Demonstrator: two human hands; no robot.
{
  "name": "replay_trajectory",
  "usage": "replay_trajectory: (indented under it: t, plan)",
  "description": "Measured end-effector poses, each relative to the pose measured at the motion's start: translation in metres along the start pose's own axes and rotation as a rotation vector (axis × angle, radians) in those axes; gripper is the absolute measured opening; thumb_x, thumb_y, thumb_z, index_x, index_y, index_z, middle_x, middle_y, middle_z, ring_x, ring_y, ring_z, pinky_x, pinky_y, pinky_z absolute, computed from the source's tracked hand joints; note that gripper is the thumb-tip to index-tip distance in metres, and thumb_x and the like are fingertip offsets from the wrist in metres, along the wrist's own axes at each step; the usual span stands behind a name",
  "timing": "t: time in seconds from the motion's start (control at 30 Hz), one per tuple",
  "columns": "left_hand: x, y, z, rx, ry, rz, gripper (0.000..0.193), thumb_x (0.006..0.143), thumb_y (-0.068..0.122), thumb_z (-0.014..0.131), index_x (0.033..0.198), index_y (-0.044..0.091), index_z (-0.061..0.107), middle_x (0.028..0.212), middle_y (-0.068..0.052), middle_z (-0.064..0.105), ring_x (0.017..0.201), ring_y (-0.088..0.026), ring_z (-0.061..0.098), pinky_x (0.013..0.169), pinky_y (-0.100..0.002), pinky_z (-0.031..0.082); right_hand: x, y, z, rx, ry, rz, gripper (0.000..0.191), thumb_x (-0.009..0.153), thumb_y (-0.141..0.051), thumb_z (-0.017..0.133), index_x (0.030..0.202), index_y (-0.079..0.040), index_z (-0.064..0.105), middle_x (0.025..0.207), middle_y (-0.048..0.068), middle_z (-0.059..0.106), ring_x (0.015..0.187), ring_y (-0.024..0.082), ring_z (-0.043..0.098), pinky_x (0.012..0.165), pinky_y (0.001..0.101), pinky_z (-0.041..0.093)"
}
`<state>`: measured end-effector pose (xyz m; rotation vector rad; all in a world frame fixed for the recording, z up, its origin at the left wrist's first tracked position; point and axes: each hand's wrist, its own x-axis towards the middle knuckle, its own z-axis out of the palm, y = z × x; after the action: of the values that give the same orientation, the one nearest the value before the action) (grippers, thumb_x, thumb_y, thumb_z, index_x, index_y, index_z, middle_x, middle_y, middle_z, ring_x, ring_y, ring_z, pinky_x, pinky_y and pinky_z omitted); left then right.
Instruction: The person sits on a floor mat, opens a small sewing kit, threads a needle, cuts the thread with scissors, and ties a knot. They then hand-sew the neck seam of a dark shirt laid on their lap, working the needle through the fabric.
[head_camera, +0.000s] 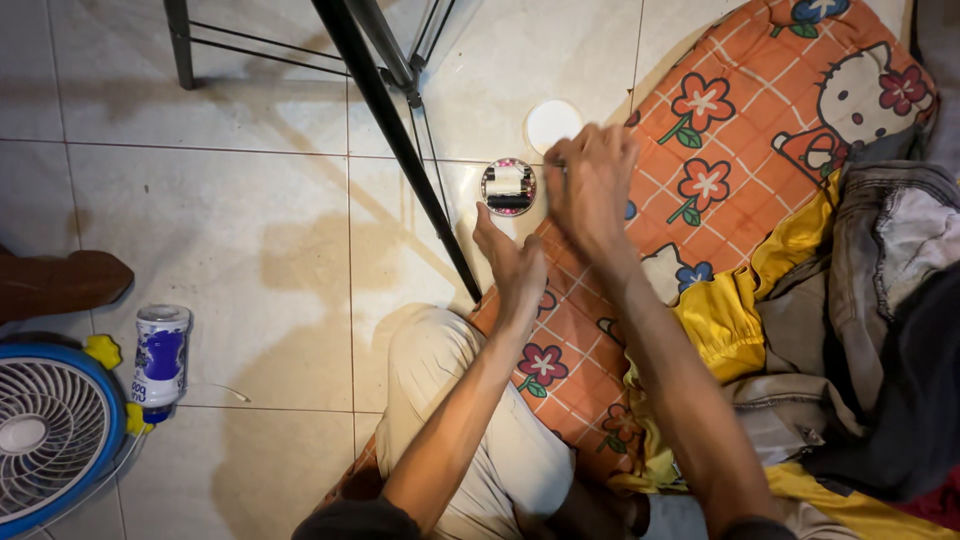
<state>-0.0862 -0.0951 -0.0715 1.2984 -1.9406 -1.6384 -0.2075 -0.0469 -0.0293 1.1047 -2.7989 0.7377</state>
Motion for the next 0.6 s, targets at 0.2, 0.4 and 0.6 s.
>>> replay_trajectory:
  t: [0.2, 0.4, 0.6]
  plan:
    - [0.015, 0.011, 0.013, 0.067, 0.146, -0.018, 0.088, 0.083, 0.009, 0.068, 0.157, 0.003, 0.021, 0.154, -0.024, 0.03, 0.147, -0.042, 0.022, 0.116, -0.053, 0.018, -0.017, -0.019, 0.006, -0.084, 0.006, 0.057, 0.014, 0.083, -0.026, 0.082, 0.086, -0.013, 0.079, 0.099, 0.012, 0.062, 0.11, 0.034, 0.047, 0.103, 0.0509, 0.027]
    - [0.018, 0.015, 0.01, -0.018, 0.147, -0.112, 0.082, 0.08, 0.002, 0.062, 0.157, 0.012, 0.036, 0.143, -0.02, 0.038, 0.138, -0.038, 0.032, 0.117, -0.05, 0.023, -0.017, -0.019, 0.018, -0.142, -0.028, 0.05, 0.02, 0.081, -0.033, 0.083, 0.088, -0.014, 0.081, 0.101, 0.012, 0.064, 0.112, 0.034, 0.048, 0.109, 0.0533, 0.024]
    - [0.018, 0.016, 0.01, -0.342, 0.133, -0.15, 0.081, 0.078, -0.008, 0.048, 0.156, 0.011, 0.038, 0.14, -0.02, 0.033, 0.138, -0.036, 0.04, 0.116, -0.045, 0.035, -0.017, -0.024, 0.026, -0.13, -0.004, 0.108, 0.018, 0.082, -0.032, 0.084, 0.086, -0.015, 0.081, 0.1, 0.01, 0.064, 0.111, 0.033, 0.048, 0.113, 0.0568, 0.021]
